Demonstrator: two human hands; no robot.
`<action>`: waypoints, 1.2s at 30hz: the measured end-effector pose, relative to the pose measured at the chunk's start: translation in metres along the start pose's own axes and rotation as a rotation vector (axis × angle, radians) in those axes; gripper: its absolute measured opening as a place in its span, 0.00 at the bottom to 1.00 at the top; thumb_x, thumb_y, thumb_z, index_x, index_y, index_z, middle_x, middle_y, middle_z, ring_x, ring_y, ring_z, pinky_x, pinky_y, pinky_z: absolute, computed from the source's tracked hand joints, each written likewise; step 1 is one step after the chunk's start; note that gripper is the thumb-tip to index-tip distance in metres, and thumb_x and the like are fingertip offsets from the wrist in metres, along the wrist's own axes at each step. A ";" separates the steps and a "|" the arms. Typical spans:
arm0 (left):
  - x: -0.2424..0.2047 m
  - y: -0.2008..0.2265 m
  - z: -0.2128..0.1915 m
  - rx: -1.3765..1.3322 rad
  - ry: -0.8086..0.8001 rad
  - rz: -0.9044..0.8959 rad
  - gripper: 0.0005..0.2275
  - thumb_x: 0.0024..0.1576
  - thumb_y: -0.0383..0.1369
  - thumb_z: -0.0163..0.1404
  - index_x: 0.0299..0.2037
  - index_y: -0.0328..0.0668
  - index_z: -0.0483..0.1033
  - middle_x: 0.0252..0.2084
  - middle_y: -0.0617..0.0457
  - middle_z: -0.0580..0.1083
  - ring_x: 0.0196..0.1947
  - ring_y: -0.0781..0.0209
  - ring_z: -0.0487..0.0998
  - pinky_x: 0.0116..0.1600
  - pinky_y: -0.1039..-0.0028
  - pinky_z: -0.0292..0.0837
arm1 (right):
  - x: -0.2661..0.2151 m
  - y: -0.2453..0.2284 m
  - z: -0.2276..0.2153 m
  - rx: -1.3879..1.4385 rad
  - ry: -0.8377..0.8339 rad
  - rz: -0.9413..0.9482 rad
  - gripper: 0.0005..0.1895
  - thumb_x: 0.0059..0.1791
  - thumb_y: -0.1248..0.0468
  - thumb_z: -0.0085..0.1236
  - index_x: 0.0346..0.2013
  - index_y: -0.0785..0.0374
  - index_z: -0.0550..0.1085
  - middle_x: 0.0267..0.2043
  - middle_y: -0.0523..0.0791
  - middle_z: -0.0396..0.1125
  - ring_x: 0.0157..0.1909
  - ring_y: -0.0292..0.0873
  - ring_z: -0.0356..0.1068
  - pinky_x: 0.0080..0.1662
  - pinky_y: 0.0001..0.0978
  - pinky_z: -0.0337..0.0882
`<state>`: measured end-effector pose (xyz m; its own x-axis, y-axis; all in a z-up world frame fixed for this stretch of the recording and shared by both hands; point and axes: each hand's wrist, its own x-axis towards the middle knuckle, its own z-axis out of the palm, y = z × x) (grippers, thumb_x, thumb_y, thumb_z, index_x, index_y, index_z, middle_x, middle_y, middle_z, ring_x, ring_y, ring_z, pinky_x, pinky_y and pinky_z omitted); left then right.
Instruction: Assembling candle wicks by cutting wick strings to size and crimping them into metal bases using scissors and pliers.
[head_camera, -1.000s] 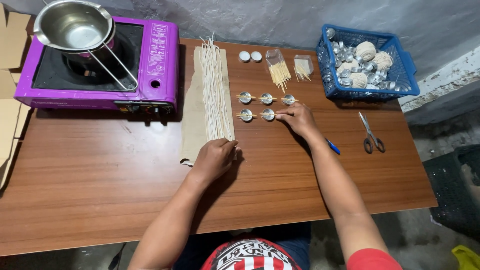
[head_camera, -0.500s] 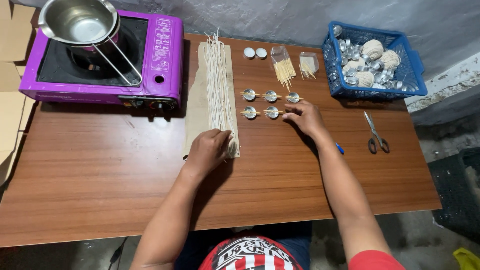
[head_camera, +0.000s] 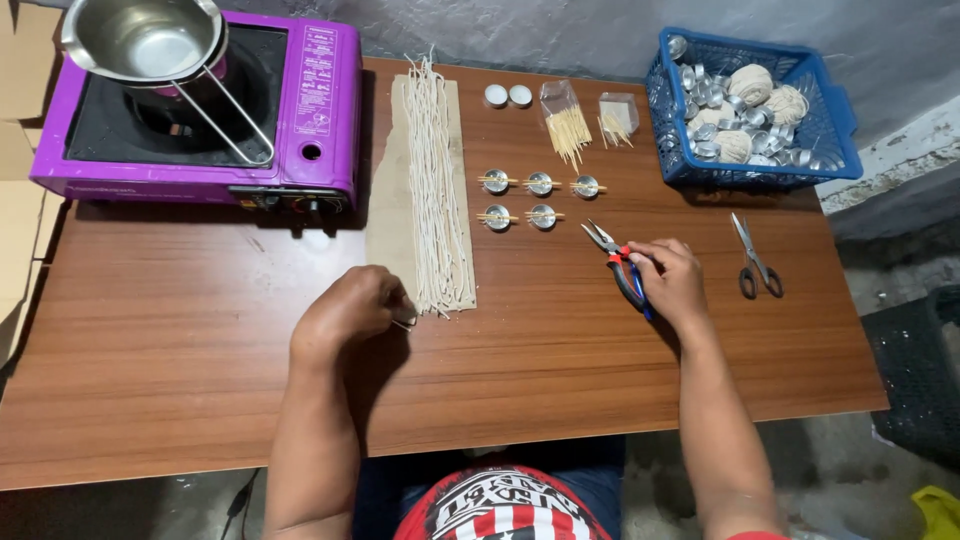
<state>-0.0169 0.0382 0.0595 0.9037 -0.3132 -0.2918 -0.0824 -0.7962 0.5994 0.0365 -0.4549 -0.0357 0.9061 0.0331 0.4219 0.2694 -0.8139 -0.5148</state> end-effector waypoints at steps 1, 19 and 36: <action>0.001 -0.005 0.002 0.002 -0.005 0.005 0.08 0.50 0.21 0.56 0.39 0.32 0.84 0.38 0.37 0.80 0.43 0.37 0.82 0.48 0.56 0.80 | -0.004 0.005 -0.004 -0.003 0.003 0.006 0.12 0.48 0.64 0.68 0.45 0.44 0.84 0.41 0.40 0.73 0.48 0.44 0.73 0.53 0.35 0.71; -0.018 0.016 0.000 0.041 -0.029 -0.304 0.07 0.49 0.25 0.62 0.37 0.37 0.87 0.34 0.39 0.81 0.38 0.43 0.84 0.46 0.59 0.80 | -0.022 0.159 -0.085 -0.378 0.029 0.706 0.23 0.54 0.66 0.57 0.65 0.66 0.73 0.55 0.61 0.62 0.58 0.68 0.65 0.57 0.58 0.68; -0.024 -0.013 0.086 -0.178 0.491 0.259 0.05 0.58 0.31 0.57 0.40 0.40 0.80 0.38 0.49 0.81 0.40 0.51 0.80 0.46 0.63 0.72 | -0.012 0.037 -0.117 -0.271 -0.051 0.775 0.23 0.47 0.65 0.63 0.56 0.59 0.71 0.43 0.45 0.75 0.51 0.54 0.71 0.49 0.54 0.68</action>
<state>-0.0741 0.0114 -0.0057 0.9560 -0.1756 0.2351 -0.2930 -0.6129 0.7338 -0.0026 -0.5537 0.0274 0.8181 -0.5749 -0.0174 -0.5211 -0.7281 -0.4454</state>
